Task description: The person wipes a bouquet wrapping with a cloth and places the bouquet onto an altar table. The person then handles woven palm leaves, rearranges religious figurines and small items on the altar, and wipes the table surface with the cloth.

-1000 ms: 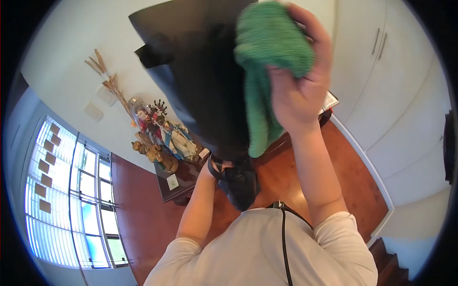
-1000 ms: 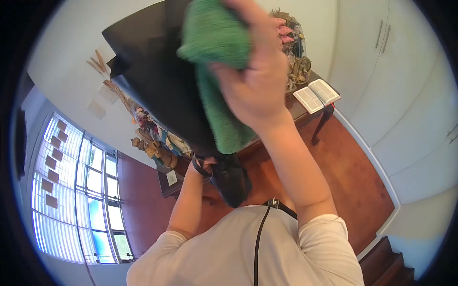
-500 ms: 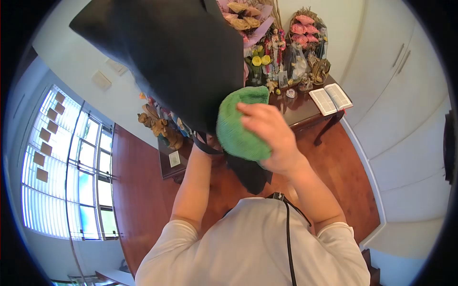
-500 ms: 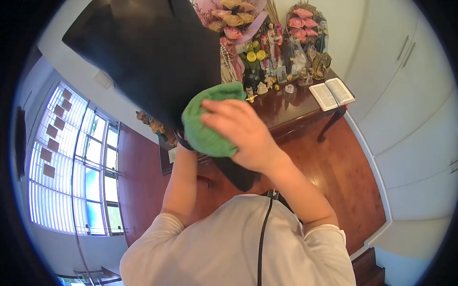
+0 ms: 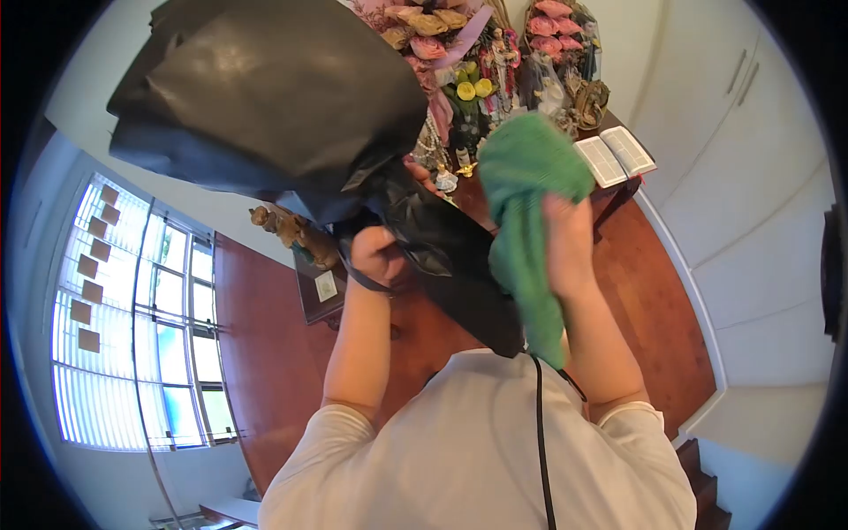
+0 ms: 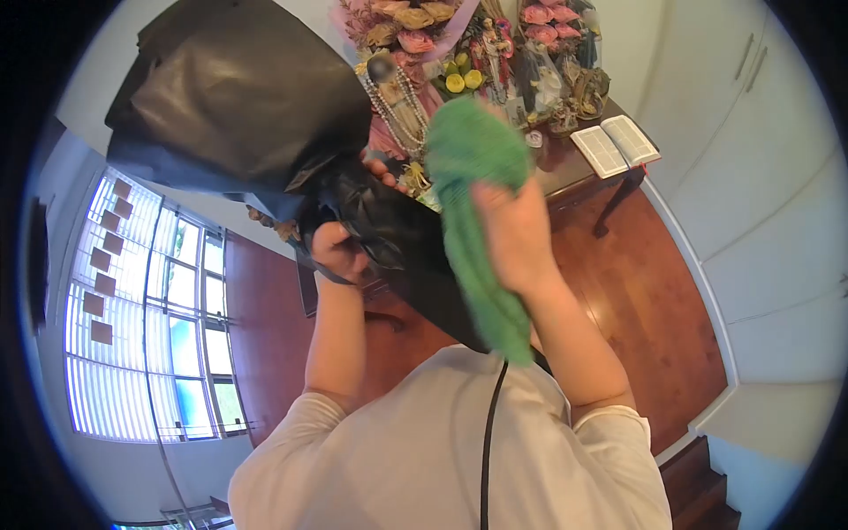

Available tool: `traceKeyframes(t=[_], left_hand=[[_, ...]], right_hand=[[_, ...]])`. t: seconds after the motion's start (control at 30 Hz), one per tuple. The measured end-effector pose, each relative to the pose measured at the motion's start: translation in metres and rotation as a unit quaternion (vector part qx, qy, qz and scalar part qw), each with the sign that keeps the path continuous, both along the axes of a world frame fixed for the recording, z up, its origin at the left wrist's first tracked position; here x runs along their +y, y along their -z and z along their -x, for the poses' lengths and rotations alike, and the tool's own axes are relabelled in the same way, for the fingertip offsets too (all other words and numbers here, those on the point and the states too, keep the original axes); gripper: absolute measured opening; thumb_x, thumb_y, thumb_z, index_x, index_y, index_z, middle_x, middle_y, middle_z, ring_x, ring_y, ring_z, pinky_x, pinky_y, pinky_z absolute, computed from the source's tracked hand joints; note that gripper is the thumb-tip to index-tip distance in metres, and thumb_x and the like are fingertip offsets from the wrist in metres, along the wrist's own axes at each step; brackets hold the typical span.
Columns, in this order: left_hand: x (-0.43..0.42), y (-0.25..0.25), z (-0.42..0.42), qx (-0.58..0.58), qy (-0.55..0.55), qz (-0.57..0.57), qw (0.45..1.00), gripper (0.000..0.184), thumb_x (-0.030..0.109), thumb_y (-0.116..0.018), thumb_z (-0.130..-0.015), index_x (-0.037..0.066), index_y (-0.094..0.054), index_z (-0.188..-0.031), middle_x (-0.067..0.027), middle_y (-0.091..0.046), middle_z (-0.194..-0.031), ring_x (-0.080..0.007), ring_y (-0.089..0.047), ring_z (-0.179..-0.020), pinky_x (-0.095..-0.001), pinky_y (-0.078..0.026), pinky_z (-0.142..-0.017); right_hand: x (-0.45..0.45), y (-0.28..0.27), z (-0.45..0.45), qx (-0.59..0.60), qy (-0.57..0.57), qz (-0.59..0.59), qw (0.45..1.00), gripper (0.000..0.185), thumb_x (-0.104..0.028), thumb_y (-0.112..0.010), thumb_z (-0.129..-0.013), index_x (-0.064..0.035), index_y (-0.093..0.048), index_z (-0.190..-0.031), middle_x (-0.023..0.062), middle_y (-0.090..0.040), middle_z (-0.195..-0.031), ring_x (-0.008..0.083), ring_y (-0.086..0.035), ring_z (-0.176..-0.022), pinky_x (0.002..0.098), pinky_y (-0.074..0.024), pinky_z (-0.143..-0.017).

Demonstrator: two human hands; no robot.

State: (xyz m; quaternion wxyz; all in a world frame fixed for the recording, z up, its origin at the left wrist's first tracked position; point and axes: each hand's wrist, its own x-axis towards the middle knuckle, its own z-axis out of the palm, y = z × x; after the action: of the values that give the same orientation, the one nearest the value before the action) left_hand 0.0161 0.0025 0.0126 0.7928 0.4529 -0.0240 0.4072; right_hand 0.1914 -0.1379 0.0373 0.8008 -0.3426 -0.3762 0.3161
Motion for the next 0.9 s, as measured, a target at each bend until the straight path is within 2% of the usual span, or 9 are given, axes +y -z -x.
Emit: traceKeyframes(t=[0.07, 0.13, 0.23, 0.53, 0.6, 0.67, 0.77, 0.87, 0.9], left_hand=[[-0.004, 0.002, 0.002, 0.014, 0.033, -0.001, 0.999, 0.077, 0.013, -0.066, -0.070, -0.003, -0.045, -0.142, -0.0149, -0.059, -0.132, -0.0285, -0.060, -0.121, -0.0413, -0.045, -0.110], [-0.005, 0.010, 0.005, 0.066, -0.003, 0.016, 0.998, 0.076, 0.012, -0.069, -0.069, -0.003, -0.047, -0.141, -0.0138, -0.061, -0.131, -0.0276, -0.060, -0.122, -0.0410, -0.045, -0.110], [0.005, 0.026, 0.005, 0.114, -0.026, -0.005, 0.993, 0.074, 0.012, -0.069, -0.070, -0.003, -0.048, -0.139, -0.0133, -0.061, -0.129, -0.0266, -0.060, -0.120, -0.0397, -0.046, -0.108], [0.011, 0.050, -0.003, 0.167, -0.027, -0.077, 0.983, 0.069, 0.012, -0.068, -0.070, -0.003, -0.052, -0.135, -0.0118, -0.063, -0.123, -0.0234, -0.061, -0.114, -0.0360, -0.047, -0.103], [0.010, 0.049, 0.004, 0.176, -0.026, -0.095, 0.979, 0.067, 0.012, -0.068, -0.071, -0.003, -0.052, -0.134, -0.0115, -0.063, -0.122, -0.0227, -0.061, -0.113, -0.0352, -0.048, -0.102], [0.007, 0.050, 0.011, 0.188, -0.029, -0.119, 0.975, 0.066, 0.012, -0.067, -0.071, -0.003, -0.053, -0.133, -0.0112, -0.063, -0.120, -0.0220, -0.061, -0.112, -0.0344, -0.048, -0.101], [-0.001, 0.039, 0.019, 0.176, -0.038, -0.146, 0.973, 0.064, 0.012, -0.067, -0.071, -0.003, -0.054, -0.132, -0.0107, -0.064, -0.118, -0.0210, -0.062, -0.110, -0.0331, -0.048, -0.099], [-0.001, 0.025, 0.018, 0.097, -0.033, -0.137, 0.985, 0.060, 0.011, -0.065, -0.072, -0.003, -0.055, -0.130, -0.0096, -0.064, -0.114, -0.0194, -0.062, -0.107, -0.0312, -0.049, -0.096], [0.010, 0.026, 0.023, 0.116, -0.051, -0.145, 0.981, 0.076, 0.014, -0.064, -0.066, -0.002, -0.046, -0.138, -0.0130, -0.060, -0.119, -0.0249, -0.061, -0.109, -0.0351, -0.050, -0.098]], right_hand=[[0.005, -0.007, 0.011, -0.173, -0.032, -0.042, 0.984, 0.071, -0.022, -0.068, -0.092, 0.0003, -0.036, -0.151, 0.0168, -0.045, -0.150, 0.0274, -0.046, -0.137, 0.0397, -0.0343, -0.115], [0.009, -0.019, 0.016, -0.402, 0.070, -0.061, 0.911, 0.067, -0.016, -0.069, -0.087, -0.0041, -0.045, -0.148, 0.0236, -0.036, -0.155, 0.0399, -0.041, -0.141, 0.0430, -0.0342, -0.115], [0.016, -0.033, 0.028, -0.358, 0.056, -0.092, 0.927, 0.059, -0.008, -0.067, -0.083, -0.0102, -0.056, -0.141, 0.0224, -0.036, -0.155, 0.0410, -0.039, -0.142, 0.0451, -0.0353, -0.114], [0.036, -0.114, 0.007, -0.425, 0.387, -0.156, 0.803, 0.053, 0.004, -0.069, -0.075, -0.0124, -0.072, -0.125, 0.0147, -0.043, -0.147, 0.0288, -0.051, -0.123, 0.0389, -0.0423, -0.106], [0.041, -0.124, -0.007, -0.416, 0.456, -0.171, 0.768, 0.038, -0.004, -0.071, -0.084, -0.0079, -0.070, -0.122, 0.0116, -0.056, -0.133, 0.0229, -0.057, -0.113, 0.0350, -0.0464, -0.099], [0.033, -0.120, -0.022, -0.143, 0.352, -0.166, 0.910, 0.025, -0.020, -0.066, -0.098, -0.0046, -0.067, -0.118, 0.0063, -0.065, -0.113, 0.0164, -0.061, -0.098, 0.0298, -0.0493, -0.089], [0.024, -0.111, -0.034, -0.041, 0.341, -0.156, 0.926, 0.035, -0.036, -0.056, -0.105, -0.0035, -0.064, -0.115, 0.0034, -0.067, -0.101, 0.0130, -0.062, -0.089, 0.0271, -0.0499, -0.081], [0.024, -0.084, -0.050, 0.010, 0.276, -0.153, 0.949, 0.035, -0.032, -0.069, -0.096, -0.0025, -0.066, -0.116, 0.0092, -0.065, -0.111, 0.0197, -0.062, -0.095, 0.0343, -0.0483, -0.086], [0.019, -0.078, -0.051, 0.009, 0.277, -0.149, 0.949, 0.035, -0.032, -0.069, -0.096, -0.0025, -0.066, -0.116, 0.0092, -0.065, -0.111, 0.0197, -0.062, -0.095, 0.0343, -0.0483, -0.086]])
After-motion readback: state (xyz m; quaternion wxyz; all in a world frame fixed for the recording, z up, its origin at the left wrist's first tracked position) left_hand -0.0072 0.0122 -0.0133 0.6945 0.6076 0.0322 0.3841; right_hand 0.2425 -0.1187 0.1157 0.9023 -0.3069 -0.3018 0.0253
